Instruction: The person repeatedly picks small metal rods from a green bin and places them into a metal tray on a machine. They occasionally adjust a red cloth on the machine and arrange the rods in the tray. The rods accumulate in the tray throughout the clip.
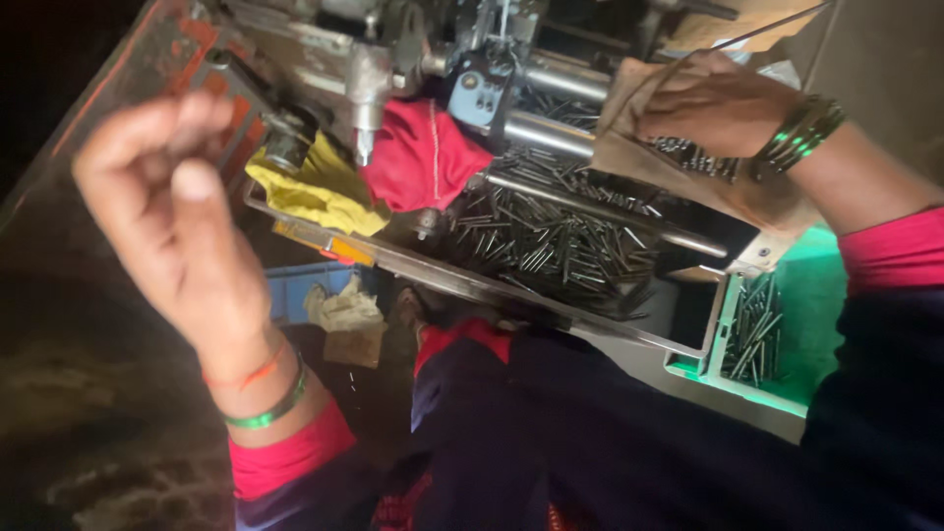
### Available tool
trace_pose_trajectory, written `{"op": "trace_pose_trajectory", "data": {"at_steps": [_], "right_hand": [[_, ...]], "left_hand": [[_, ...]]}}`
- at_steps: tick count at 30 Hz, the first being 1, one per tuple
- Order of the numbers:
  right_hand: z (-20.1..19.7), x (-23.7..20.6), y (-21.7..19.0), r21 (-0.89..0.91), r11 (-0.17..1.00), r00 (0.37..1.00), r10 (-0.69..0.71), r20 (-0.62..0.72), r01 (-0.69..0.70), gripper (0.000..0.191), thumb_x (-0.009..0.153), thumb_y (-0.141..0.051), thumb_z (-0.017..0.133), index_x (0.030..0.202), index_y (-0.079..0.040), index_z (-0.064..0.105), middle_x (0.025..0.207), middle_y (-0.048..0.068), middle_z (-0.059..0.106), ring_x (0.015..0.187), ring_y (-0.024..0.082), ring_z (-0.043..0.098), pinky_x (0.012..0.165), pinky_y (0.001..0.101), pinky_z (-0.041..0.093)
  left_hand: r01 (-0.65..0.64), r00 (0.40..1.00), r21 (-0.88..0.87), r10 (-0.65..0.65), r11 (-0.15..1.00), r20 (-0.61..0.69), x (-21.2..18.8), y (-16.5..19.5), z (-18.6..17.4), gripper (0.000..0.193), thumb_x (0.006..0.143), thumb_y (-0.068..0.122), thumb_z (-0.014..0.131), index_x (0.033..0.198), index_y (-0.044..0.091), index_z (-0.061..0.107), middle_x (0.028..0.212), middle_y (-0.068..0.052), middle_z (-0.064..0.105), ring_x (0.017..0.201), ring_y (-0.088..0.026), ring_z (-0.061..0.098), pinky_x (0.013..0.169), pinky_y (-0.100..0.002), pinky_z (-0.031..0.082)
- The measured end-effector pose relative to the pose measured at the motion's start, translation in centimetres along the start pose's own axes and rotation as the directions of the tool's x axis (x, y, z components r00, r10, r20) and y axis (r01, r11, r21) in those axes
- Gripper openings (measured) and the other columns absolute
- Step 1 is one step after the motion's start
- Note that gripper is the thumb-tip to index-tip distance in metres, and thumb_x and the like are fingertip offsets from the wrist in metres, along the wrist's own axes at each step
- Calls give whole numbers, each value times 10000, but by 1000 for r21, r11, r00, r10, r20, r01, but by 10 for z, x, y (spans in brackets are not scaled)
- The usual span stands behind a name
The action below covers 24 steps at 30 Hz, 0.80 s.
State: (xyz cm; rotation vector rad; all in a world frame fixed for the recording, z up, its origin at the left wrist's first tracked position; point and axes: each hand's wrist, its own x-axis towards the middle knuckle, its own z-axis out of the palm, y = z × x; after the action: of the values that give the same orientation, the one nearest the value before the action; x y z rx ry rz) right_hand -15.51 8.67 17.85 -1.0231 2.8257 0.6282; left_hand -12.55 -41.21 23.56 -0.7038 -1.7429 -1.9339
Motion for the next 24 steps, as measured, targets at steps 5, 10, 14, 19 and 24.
{"op": "trace_pose_trajectory", "data": {"at_steps": [5, 10, 14, 19, 24], "right_hand": [[-12, -1, -4, -57, 998, 1000, 31, 5, -30, 440, 827, -187, 579, 1236, -335, 648, 1356, -164, 583, 1370, 77, 485, 1198, 371, 301], [-22, -15, -5, 32, 989, 982, 139, 129, -144, 487, 848, -149, 603, 1287, -359, 633, 1417, -151, 549, 1419, 56, 438, 1129, 412, 322], [-19, -26, -8, 82, 985, 988, 152, -29, -150, 610, 811, -156, 650, 1393, -331, 593, 1515, -105, 531, 1464, 144, 417, 1118, 440, 372], [-24, -36, -15, -84, 989, 957, 93, -274, -121, 687, 824, 35, 649, 1396, -347, 622, 1476, -88, 621, 1411, 176, 549, 1107, 317, 481], [-29, -64, -41, 565, 597, 695, 716, -55, -570, 438, 928, -161, 717, 1350, -272, 680, 1408, 36, 653, 1234, 267, 629, 982, 410, 523]], "left_hand": [[145, 984, 21, -142, 989, -108, -61, -15, -26, 187, 1217, 178, 578, 1306, 19, 538, 1192, -76, 604, 1080, -172, 620, 1042, -317, 494], [480, 876, 83, -472, 873, -101, -105, -30, -36, 185, 1135, 99, 520, 1274, -19, 553, 1172, -99, 629, 1057, -194, 639, 1035, -346, 501], [531, 840, 59, -516, 846, -167, -124, -35, -38, 188, 1141, 104, 511, 1280, -14, 558, 1162, -95, 636, 1058, -190, 648, 1038, -347, 513], [514, 852, 75, -498, 854, -162, -131, -42, -41, 184, 1136, 96, 528, 1276, -18, 560, 1176, -97, 634, 1058, -188, 640, 1041, -352, 516], [492, 871, 142, -486, 859, -76, -130, -55, -40, 198, 1135, 102, 516, 1301, 4, 561, 1158, -89, 648, 1068, -153, 633, 1038, -317, 497]]}}
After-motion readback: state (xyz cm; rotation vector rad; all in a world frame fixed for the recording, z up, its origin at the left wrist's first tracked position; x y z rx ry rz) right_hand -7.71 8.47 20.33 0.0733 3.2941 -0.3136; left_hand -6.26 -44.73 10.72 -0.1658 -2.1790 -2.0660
